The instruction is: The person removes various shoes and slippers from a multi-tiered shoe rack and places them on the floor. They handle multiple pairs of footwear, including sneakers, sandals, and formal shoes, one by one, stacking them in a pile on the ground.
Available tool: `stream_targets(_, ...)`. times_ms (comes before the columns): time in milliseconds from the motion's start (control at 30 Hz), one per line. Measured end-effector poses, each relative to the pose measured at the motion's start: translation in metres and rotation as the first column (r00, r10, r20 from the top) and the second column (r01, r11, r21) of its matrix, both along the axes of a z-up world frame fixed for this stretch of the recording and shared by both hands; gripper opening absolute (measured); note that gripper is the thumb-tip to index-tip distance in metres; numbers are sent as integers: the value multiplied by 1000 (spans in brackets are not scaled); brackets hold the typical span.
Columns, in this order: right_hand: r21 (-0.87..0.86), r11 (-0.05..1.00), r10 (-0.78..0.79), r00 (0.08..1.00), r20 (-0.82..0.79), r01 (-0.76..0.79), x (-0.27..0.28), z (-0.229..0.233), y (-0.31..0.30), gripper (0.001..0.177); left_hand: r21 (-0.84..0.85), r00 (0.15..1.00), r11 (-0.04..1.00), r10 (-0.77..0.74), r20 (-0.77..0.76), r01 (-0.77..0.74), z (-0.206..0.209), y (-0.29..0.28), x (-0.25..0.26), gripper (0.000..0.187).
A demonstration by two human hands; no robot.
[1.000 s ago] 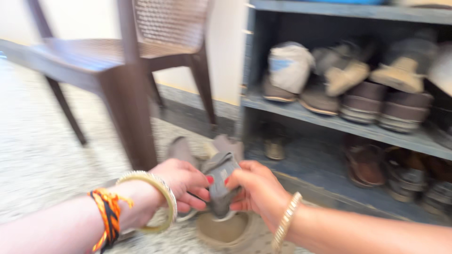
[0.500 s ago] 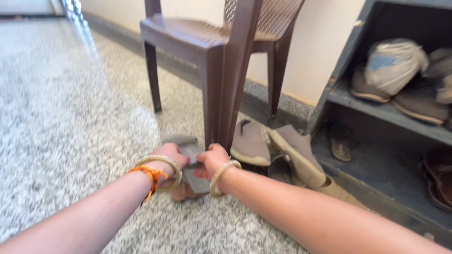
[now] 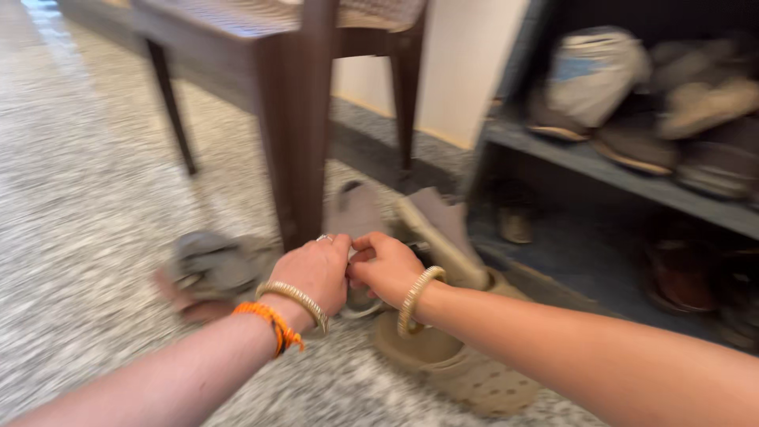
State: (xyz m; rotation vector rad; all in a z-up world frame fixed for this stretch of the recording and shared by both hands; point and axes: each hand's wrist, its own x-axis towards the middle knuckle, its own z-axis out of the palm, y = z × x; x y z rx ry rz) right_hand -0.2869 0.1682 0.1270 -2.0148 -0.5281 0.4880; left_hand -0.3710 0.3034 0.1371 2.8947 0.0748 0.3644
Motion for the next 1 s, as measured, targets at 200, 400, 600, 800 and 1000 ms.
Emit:
stream_targets(200, -64, 996, -31, 904, 427, 64, 89, -5, -159, 43, -115, 977, 974, -184, 104, 195, 9, -109, 78, 38)
stream_targets(400, -93, 911, -309, 812, 496, 403, 190, -61, -261, 43, -75, 969, 967, -245, -29, 242, -22, -218, 187, 43)
stream_targets(600, -50, 822, -474, 732, 490, 567, 279, -126, -303, 46, -13, 968, 980, -198, -153, 199, -74, -282, 288, 53)
stream_targets(800, 11, 802, -488, 644, 589, 597, 336, -162, -311, 45, -42, 962, 999, -25, -272, 14, -108, -297, 362, 68)
stream_targets(1000, -18, 777, -564, 709, 424, 629, 350, -163, -292, 47, -103, 930, 982, 116, -347, -161, -135, -291, 391, 79)
